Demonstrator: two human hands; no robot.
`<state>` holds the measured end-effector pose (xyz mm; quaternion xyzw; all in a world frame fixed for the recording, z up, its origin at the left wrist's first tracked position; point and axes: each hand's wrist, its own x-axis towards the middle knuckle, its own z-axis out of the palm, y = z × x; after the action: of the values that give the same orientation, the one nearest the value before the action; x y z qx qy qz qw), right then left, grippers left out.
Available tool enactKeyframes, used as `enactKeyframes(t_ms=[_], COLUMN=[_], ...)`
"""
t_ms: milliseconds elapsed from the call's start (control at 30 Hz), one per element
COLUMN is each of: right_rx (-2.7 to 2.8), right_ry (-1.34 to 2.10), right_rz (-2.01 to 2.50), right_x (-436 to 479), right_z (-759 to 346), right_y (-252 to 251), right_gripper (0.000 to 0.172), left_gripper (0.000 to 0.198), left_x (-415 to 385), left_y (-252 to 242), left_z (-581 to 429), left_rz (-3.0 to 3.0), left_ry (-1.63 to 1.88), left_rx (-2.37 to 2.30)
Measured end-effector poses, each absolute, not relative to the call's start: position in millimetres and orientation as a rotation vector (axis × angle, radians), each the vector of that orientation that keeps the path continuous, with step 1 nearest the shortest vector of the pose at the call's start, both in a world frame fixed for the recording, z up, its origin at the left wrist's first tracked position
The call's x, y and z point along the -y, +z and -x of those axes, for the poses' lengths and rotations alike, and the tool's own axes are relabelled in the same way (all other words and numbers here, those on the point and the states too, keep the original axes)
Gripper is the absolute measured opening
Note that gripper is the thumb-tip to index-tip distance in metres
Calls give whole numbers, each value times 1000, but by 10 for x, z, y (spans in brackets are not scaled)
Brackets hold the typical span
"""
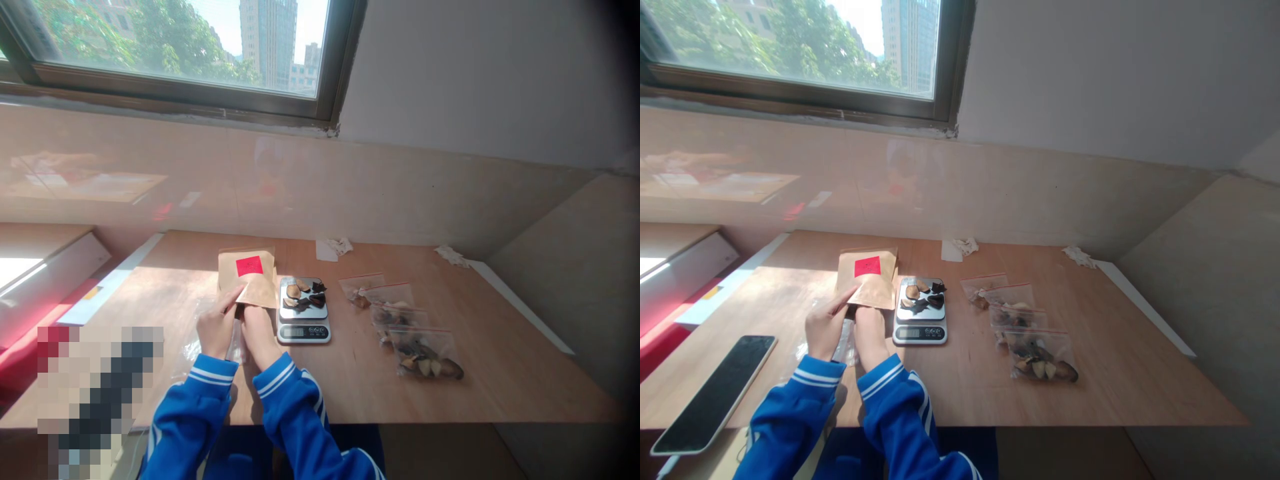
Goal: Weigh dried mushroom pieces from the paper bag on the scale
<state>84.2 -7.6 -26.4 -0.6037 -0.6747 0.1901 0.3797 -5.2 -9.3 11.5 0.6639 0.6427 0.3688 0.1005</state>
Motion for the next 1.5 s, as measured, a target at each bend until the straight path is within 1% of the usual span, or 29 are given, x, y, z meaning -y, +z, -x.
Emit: enactKeyframes(t_ms=[133,300,467,600,800,933,1000,1100,1233,1367,1500], right_rx=[1633,1560,1671,1743,1661,1571,1513,1456,1513,1568,1562], right_ry=[511,575,565,563,616,676,627,456,272,152,86], right_rz=[1612,1585,1514,1355,1225,1132,1156,1279,1401,1463,1467], right_x=[222,306,321,321,520,785,877,899,779,633,568], right_z=[-915,-921,-940,-997,-1094,-1288,-1441,-1699,-1997,-2184,-2257], right_y=[-263,-318,-361,-355,-321,-314,-326,-361,-412,-462,-500], right_gripper=[41,35,49,44,36,36,35,35,38,43,41], left_gripper=[32,32,32,32,33,33,33,32,32,33,33], left_x=[87,79,99,110,104,83,72,68,75,57,31], left_y=[87,46,47,51,84,74,40,-20,-53,-21,39], left_z=[52,56,49,47,59,94,104,90,54,75,116], left_rz=[-1925,-1881,-1879,-1889,-1919,-1941,-1943,-1912,-1896,-1897,-1924], left_ry=[1101,1095,1085,1046,967,955,971,1031,1084,1037,1005], left_rx=[-1865,-1829,-1827,-1857,-1924,-1953,-1954,-1924,-1877,-1919,-1960])
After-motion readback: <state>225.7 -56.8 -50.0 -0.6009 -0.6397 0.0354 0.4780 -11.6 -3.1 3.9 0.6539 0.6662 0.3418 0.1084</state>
